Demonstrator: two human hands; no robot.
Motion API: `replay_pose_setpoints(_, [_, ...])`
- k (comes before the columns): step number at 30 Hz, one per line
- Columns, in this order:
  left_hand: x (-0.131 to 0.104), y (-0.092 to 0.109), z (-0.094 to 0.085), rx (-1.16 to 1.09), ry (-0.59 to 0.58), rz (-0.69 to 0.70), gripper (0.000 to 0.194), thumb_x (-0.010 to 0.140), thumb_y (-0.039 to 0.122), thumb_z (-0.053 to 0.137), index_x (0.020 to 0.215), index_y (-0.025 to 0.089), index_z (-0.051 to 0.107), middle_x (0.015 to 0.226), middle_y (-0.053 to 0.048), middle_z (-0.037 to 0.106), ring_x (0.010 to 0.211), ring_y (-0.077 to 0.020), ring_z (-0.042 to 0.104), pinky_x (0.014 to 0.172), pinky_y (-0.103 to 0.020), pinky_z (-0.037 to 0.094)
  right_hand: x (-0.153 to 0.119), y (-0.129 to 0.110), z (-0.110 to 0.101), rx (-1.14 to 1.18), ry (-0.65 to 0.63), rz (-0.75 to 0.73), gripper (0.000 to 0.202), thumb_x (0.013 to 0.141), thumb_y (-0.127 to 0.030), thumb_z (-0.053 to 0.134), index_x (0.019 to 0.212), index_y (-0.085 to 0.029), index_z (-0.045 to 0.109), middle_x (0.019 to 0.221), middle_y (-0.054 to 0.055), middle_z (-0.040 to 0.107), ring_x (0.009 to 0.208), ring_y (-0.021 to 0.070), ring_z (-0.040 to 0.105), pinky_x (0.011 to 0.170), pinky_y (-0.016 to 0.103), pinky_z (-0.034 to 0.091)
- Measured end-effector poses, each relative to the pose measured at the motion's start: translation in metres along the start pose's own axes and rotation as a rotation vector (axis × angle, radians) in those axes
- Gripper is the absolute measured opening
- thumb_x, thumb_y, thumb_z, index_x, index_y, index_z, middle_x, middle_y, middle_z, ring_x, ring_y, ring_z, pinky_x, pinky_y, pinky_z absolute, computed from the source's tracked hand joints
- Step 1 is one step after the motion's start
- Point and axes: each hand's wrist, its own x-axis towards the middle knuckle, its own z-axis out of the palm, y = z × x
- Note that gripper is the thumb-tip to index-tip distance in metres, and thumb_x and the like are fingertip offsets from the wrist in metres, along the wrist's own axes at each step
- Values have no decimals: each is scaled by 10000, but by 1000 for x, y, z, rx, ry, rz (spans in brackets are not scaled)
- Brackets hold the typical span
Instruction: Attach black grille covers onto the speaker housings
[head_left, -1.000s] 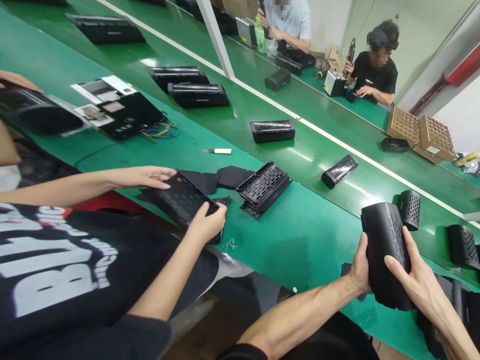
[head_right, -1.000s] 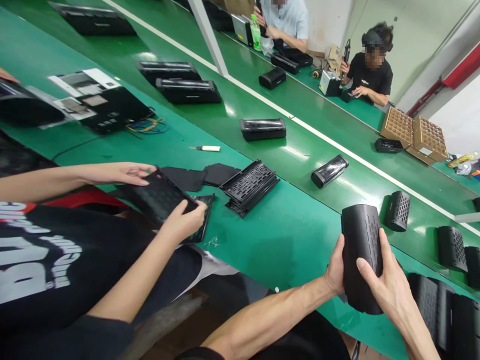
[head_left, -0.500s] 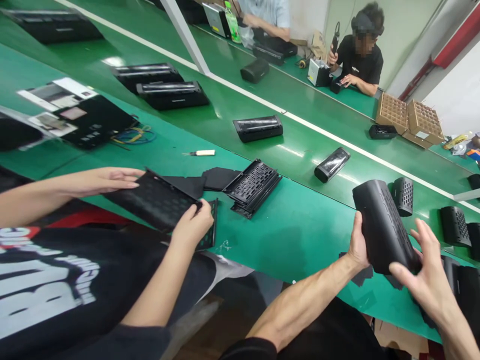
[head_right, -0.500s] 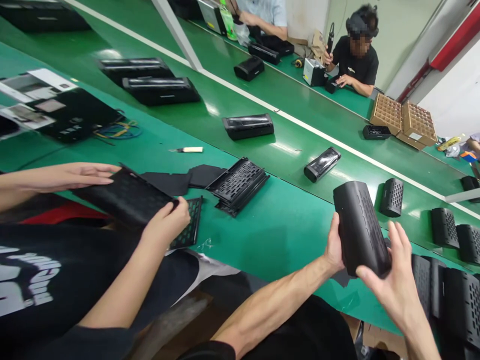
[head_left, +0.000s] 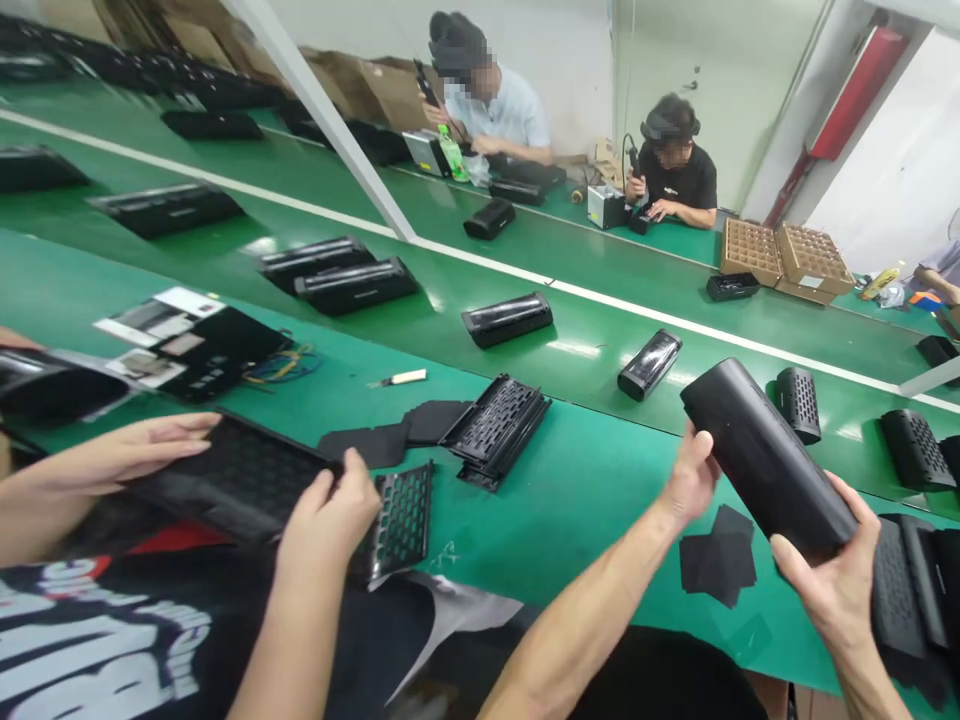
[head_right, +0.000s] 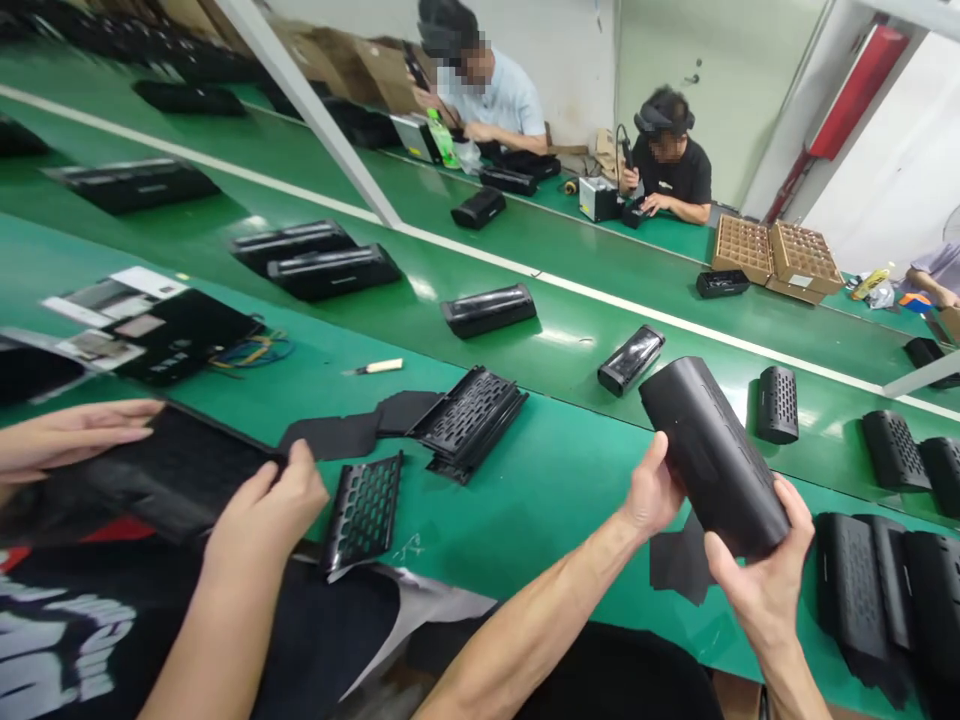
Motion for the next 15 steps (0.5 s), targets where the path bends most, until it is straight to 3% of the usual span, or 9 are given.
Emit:
replay_pose_setpoints(2, [17,-33,56,-193,-220,131,1115,599,897,722,1507,264,589,1409,-75,707,1314,-369,636,1061,-480,552,3,-4,-18,36,-58,81,824,761,-540,815,1450,-226,489,1415,155,528,1245,408,575,1024,570,469])
replay_pose_setpoints(3, [27,-48,77,-296,-437,197,1197,558,881,774,1551,257,535,1528,-113,619,1415,-393,554,1153,-530,481,4,-6,-26,54,-88,98,814,760,-558,812,1438,-231,503,1404,149,540,1221,396,583,998,541,482])
replay_pose_setpoints(5, [48,-67,94,-318,-712,297,1203,549,714,916,1584,268,495,1576,-140,566,1486,-408,477,1230,-555,390,4,-7,-36,95,-134,94,813,756,-583,815,1428,-240,513,1389,142,557,1194,382,590,967,504,495])
replay_pose_setpoints(7, [62,-73,87,-275,-851,307,1151,570,550,975,1585,280,504,1502,-125,630,1433,-414,537,1221,-550,404,2,-3,-40,133,-146,84,827,755,-586,820,1438,-246,502,1396,142,557,1205,383,586,970,496,498])
replay_pose_setpoints(9, [67,-74,74,-249,-847,286,1079,598,487,965,1566,273,539,1397,-98,700,1326,-408,625,1171,-534,462,-1,5,-39,169,-144,92,829,759,-589,818,1440,-248,491,1396,145,553,1206,383,588,959,490,511])
replay_pose_setpoints(11, [66,-78,65,-254,-769,283,1016,609,483,947,1531,254,585,1345,-82,725,1276,-400,651,1144,-515,487,-5,15,-37,204,-169,146,818,770,-599,805,1435,-247,485,1377,147,551,1158,367,608,902,466,539])
replay_pose_setpoints(15, [48,-100,76,-314,-609,219,969,592,493,959,1464,219,638,1355,-96,712,1315,-392,619,1144,-492,496,-6,25,-33,218,-253,245,794,809,-601,776,1454,-249,477,1352,145,547,1071,329,635,802,418,577])
